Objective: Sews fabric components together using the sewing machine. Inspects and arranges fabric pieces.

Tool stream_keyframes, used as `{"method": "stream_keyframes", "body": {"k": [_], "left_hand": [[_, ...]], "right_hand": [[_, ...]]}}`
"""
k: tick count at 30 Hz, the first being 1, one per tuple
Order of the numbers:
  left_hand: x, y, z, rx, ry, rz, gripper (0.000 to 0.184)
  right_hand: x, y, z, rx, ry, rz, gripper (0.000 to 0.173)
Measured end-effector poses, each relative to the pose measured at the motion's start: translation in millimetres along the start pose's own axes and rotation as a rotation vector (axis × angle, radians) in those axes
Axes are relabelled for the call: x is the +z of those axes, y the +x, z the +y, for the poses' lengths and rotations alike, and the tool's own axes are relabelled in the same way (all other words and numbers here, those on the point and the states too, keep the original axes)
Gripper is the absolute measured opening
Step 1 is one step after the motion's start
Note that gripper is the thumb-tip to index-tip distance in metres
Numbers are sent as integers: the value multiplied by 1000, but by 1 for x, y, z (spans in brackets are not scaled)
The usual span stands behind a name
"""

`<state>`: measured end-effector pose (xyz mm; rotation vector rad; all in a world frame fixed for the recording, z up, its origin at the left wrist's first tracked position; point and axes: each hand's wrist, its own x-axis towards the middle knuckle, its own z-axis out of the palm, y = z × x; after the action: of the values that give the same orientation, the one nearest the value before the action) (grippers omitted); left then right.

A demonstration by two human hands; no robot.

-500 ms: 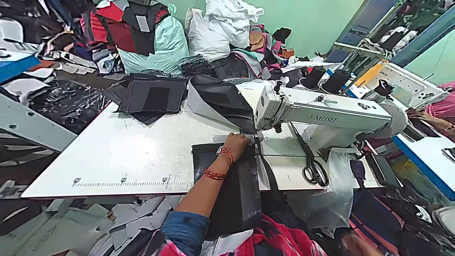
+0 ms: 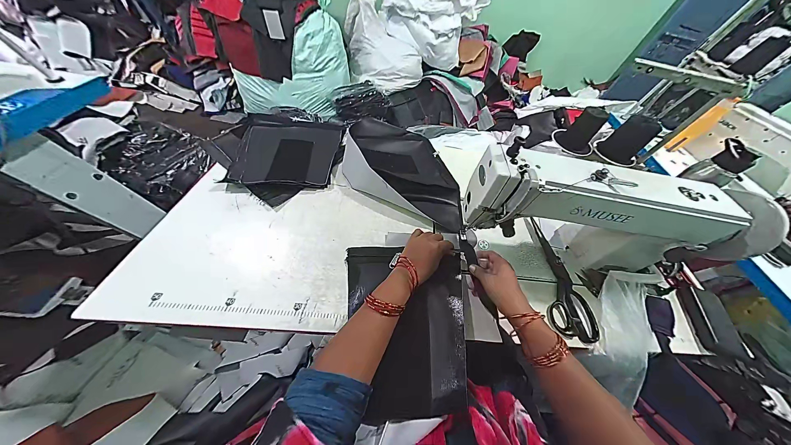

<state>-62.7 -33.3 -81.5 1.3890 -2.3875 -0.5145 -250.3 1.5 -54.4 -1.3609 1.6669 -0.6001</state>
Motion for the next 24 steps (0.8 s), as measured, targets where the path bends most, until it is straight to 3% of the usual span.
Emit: {"method": "stream_keyframes", "body": {"k": [2,3,5,8,10,19,24], "left_hand": [[0,0,0,-2,-8,-2,29],[0,0,0,0,-13,7,29],[1,-1,0,5,-11,16,29],[-1,-1,1,-5,-13,-3,28],[-1,-1,2,-9,-21,-2,29],[0,-2,2,-3,-13,26,29],[4,-2,-3,25,-50,80,28]], "right_hand": [[-5,-4,7,178,395,-16,26],[-7,-5,9,226,468,-19,22],[-9,-7,10,230,351,-43,20],[-10,0,5,72,-154,-29,35],[-9,10,-1,18,-317,2,38],[4,26,-18,26,-346,60,29],[11,13,-9,-66,-316,111,26]]}}
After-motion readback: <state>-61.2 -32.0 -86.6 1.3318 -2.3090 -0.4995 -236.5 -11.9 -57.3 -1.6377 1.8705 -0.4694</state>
